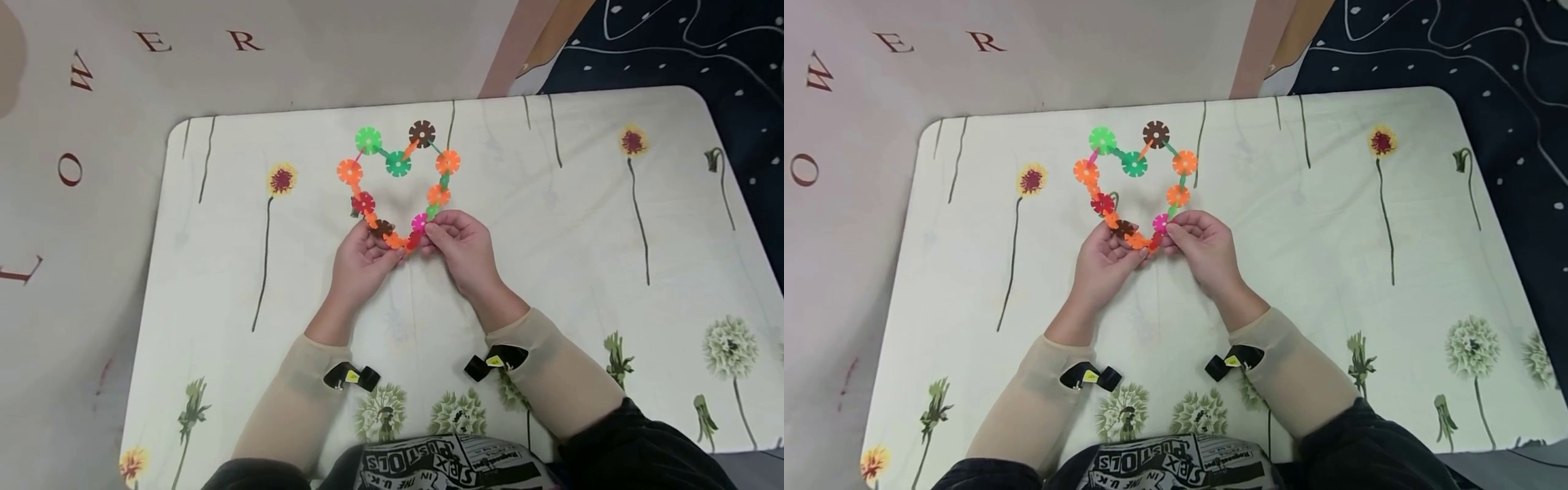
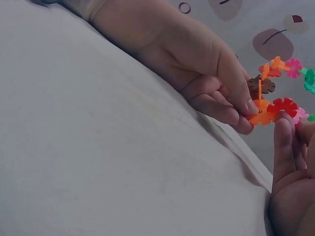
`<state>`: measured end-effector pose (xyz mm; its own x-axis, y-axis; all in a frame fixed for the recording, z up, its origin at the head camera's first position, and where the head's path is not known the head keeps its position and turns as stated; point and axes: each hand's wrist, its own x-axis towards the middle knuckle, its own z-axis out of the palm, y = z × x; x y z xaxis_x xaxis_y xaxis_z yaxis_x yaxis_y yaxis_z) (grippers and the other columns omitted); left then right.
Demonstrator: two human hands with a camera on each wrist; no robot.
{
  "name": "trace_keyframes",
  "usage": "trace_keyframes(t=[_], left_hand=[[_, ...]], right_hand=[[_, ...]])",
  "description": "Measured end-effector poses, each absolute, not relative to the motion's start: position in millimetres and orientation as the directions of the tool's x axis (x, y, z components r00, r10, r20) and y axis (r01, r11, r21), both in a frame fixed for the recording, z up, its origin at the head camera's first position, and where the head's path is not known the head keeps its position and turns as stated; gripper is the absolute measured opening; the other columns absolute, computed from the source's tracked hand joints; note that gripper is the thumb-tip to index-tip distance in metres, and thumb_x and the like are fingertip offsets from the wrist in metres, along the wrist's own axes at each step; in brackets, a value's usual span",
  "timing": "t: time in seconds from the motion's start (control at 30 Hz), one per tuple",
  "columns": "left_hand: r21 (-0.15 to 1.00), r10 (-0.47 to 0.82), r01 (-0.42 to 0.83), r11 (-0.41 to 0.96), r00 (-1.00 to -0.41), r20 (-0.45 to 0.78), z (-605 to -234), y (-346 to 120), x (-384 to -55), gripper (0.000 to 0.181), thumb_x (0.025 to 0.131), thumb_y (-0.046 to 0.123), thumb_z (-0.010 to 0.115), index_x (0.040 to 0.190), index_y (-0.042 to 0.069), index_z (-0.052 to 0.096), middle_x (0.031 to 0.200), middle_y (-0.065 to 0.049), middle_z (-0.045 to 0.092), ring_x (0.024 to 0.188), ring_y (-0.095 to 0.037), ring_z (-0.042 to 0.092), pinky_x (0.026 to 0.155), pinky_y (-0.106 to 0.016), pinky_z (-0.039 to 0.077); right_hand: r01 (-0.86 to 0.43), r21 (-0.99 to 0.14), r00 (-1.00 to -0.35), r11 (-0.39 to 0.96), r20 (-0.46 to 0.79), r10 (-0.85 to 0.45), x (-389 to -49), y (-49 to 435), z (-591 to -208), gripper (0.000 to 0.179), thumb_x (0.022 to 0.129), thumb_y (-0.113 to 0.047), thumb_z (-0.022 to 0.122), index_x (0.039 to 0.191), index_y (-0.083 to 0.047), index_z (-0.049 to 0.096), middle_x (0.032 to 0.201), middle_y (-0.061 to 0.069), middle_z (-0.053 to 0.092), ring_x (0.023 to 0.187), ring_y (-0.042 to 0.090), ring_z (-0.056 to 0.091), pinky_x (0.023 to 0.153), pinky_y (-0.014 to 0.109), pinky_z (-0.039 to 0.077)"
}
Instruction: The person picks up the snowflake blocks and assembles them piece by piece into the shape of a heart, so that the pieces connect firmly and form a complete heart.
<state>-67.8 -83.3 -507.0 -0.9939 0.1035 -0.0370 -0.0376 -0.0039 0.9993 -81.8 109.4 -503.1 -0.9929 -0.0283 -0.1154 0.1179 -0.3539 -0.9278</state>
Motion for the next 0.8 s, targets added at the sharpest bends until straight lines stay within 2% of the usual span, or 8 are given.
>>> trace_keyframes(t=[0.53,0.8], left_hand=[[0.999,0.076,-0.044,0.023,-0.996,-0.046,-505.6,-80.8,-67.8,0.039,0.091,-0.013,0.076,0.125,-0.003,0.058,0.100,-0.018,0.072,0.085,-0.023,0.077,0.079,-0.034,0.065],[0.995,0.108,-0.030,0.095,-0.993,-0.040,-507.6,-80.9,-67.8,0.038,0.092,-0.009,0.077,0.125,0.000,0.059,0.099,-0.015,0.074,0.083,-0.024,0.077,0.076,-0.033,0.065]], right_hand=[[0.048,-0.955,-0.997,-0.292,-0.030,-0.065,-79.5,111.1,-502.9,0.012,0.098,0.010,0.070,0.102,-0.001,0.067,0.085,0.011,0.075,0.068,0.021,0.072,0.067,0.030,0.063],[0.051,-0.976,-0.998,-0.212,-0.044,-0.039,-79.6,109.0,-502.6,0.014,0.101,0.006,0.069,0.111,0.003,0.061,0.092,0.013,0.072,0.074,0.021,0.072,0.069,0.029,0.063]])
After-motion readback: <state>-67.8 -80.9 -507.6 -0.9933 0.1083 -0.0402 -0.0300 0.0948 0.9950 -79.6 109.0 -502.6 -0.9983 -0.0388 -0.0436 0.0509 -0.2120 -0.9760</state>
